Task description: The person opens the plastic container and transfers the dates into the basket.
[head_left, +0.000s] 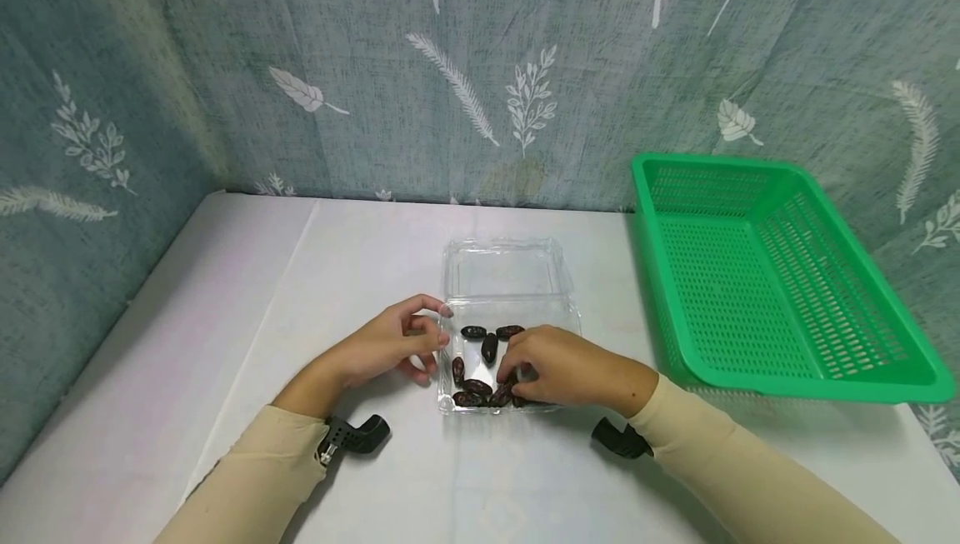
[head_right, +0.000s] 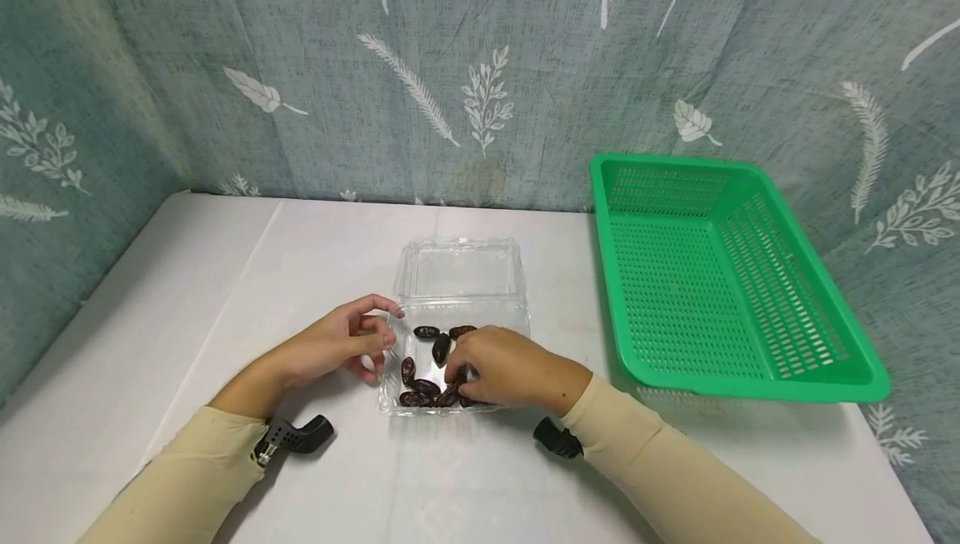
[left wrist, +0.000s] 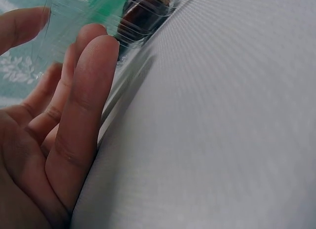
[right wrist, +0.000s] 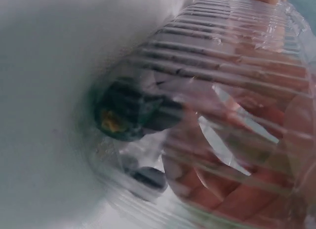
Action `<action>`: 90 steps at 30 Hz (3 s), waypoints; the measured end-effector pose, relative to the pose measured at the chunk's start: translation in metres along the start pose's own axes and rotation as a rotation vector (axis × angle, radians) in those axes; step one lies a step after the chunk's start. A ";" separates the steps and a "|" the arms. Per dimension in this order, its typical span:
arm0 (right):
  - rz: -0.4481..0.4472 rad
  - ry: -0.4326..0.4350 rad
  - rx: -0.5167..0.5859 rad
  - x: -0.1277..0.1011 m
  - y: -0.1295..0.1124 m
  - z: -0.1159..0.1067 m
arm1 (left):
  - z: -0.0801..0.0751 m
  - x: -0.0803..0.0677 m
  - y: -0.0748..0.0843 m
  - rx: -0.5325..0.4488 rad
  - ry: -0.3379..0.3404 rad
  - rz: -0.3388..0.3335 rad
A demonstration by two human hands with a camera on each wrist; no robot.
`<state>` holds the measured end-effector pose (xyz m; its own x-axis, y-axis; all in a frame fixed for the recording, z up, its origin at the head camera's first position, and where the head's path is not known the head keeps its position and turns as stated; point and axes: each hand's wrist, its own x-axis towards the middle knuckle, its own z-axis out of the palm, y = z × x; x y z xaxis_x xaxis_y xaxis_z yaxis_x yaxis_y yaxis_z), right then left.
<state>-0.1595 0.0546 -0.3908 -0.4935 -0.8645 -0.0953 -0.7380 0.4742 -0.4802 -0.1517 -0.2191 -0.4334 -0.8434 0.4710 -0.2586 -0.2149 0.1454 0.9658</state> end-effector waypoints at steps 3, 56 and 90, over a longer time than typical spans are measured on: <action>0.004 -0.002 -0.004 0.000 -0.001 0.000 | -0.001 0.000 0.000 0.001 -0.012 0.003; 0.225 1.049 -0.347 -0.148 0.061 -0.074 | 0.000 -0.001 0.001 0.027 -0.029 0.025; 0.541 0.345 -0.120 -0.155 0.116 -0.080 | -0.001 -0.001 0.000 0.030 -0.029 0.038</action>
<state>-0.2053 0.2569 -0.3617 -0.9142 -0.4052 -0.0014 -0.3806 0.8600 -0.3399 -0.1514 -0.2206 -0.4328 -0.8358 0.5019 -0.2225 -0.1676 0.1528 0.9740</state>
